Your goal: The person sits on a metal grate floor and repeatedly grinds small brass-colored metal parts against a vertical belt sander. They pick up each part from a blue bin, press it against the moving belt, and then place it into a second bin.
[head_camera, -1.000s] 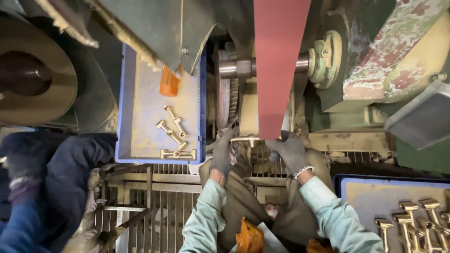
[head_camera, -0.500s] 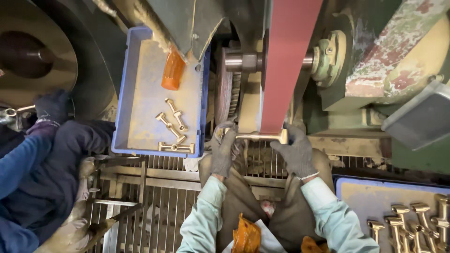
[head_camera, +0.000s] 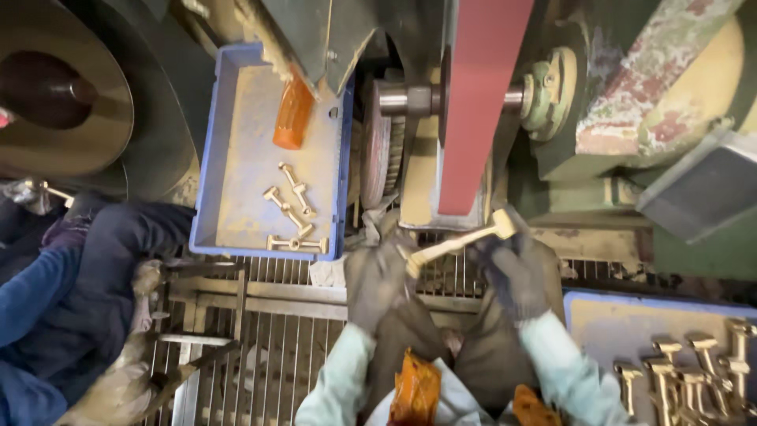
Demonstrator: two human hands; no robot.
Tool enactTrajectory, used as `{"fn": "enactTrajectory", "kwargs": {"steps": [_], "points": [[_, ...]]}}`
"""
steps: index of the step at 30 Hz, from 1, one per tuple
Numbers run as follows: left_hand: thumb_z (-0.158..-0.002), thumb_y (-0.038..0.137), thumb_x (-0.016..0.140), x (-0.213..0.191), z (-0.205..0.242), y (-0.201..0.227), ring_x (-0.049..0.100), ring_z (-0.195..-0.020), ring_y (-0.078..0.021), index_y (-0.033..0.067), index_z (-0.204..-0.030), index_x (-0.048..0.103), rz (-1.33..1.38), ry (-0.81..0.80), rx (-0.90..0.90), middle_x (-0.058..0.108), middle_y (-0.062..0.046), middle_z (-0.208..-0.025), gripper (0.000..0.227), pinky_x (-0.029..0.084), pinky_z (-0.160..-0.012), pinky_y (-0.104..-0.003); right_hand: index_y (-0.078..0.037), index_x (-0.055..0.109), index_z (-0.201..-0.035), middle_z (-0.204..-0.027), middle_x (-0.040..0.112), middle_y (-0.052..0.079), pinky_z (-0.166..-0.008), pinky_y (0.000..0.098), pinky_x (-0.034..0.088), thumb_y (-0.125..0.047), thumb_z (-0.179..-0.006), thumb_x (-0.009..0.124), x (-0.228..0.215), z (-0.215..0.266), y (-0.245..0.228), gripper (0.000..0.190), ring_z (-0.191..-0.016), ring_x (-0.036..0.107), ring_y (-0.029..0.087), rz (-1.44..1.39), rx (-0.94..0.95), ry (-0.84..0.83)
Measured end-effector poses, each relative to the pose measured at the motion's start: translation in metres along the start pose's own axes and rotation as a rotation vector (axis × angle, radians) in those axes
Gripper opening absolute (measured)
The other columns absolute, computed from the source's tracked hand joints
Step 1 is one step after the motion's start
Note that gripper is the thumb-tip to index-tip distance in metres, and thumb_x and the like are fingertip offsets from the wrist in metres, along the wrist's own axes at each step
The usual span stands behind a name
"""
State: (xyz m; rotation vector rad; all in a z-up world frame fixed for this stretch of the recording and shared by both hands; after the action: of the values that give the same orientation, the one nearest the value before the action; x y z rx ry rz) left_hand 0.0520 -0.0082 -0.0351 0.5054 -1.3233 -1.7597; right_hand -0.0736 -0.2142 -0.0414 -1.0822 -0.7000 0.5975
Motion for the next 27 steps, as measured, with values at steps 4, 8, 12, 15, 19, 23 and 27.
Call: {"fn": "enactTrajectory", "kwargs": {"steps": [4,8,12,15,19,23,27], "points": [[-0.092,0.022,0.071,0.021,0.069,-0.002,0.069,-0.106,-0.0204,0.0089,-0.137,0.063,-0.669,-0.239,0.152,0.07,-0.003,-0.117,0.047,0.055,-0.088,-0.031,0.0,0.058,-0.111,-0.083,0.062,0.016,-0.055,0.0395,0.054,-0.019,-0.096,0.064,0.044,0.101,0.049,0.026,-0.065,0.065,0.029,-0.575,0.463,-0.15],[-0.09,0.015,0.069,0.004,0.052,0.004,0.066,-0.105,-0.0173,0.0049,-0.132,0.057,-0.233,-0.079,0.208,0.067,-0.001,-0.116,0.045,0.055,-0.085,-0.029,-0.017,0.055,-0.098,-0.086,0.058,0.007,-0.06,0.0303,0.049,-0.023,-0.092,0.068,0.044,0.125,-0.017,0.016,-0.07,0.06,0.016,0.549,-0.338,-0.375],[-0.097,0.023,0.068,0.02,0.044,-0.029,0.061,-0.07,-0.0146,0.0051,-0.132,0.065,-0.112,-0.271,-0.168,0.064,-0.005,-0.082,0.04,0.044,-0.058,-0.025,-0.006,0.068,-0.123,-0.075,0.064,0.011,-0.046,0.0306,0.043,-0.026,-0.091,0.068,0.024,0.131,0.035,0.038,-0.057,0.059,0.021,-0.144,0.546,-0.365],[-0.094,0.022,0.07,0.024,0.046,-0.011,0.059,-0.069,-0.0097,0.004,-0.132,0.067,0.001,-0.208,-0.069,0.065,-0.002,-0.082,0.041,0.046,-0.059,-0.022,-0.002,0.069,-0.128,-0.093,0.071,0.008,-0.06,0.0266,0.05,-0.023,-0.089,0.066,-0.01,0.101,-0.009,0.044,-0.075,0.065,0.016,0.129,0.145,-0.17],[-0.1,0.035,0.062,0.023,0.038,-0.004,0.064,-0.082,-0.0037,0.0087,-0.134,0.065,-0.021,-0.054,0.018,0.068,0.006,-0.091,0.043,0.049,-0.072,-0.017,0.001,0.063,-0.129,-0.106,0.075,0.009,-0.085,0.0274,0.055,-0.011,-0.079,0.078,-0.04,0.081,-0.046,0.053,-0.096,0.07,0.016,0.605,-0.27,0.11],[-0.101,0.032,0.064,0.029,-0.003,0.005,0.06,-0.08,-0.0046,0.0044,-0.131,0.069,-0.148,-0.044,0.086,0.067,0.005,-0.09,0.041,0.046,-0.071,-0.02,0.001,0.055,-0.135,-0.107,0.07,0.008,-0.075,0.0293,0.055,-0.012,-0.078,0.077,-0.052,0.026,-0.023,0.063,-0.088,0.065,0.014,0.39,-0.165,0.132],[-0.098,0.033,0.059,0.033,-0.052,0.01,0.055,-0.068,-0.0061,0.0084,-0.132,0.065,-0.22,-0.042,0.087,0.061,0.004,-0.077,0.043,0.046,-0.061,-0.023,0.004,0.058,-0.135,-0.109,0.071,0.01,-0.086,0.0297,0.054,-0.016,-0.085,0.08,-0.047,-0.022,-0.041,0.059,-0.097,0.066,0.015,0.657,-0.389,0.124]]}}
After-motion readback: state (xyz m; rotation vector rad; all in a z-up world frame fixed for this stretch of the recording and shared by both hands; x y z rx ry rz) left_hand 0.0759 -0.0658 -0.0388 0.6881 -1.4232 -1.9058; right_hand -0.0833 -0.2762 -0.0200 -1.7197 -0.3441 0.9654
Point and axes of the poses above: each hand's wrist, its own z-axis away from the middle knuckle, its own x-axis out of the palm, y = z × x, the point moved 10 cm from there along -z, towards the middle knuckle
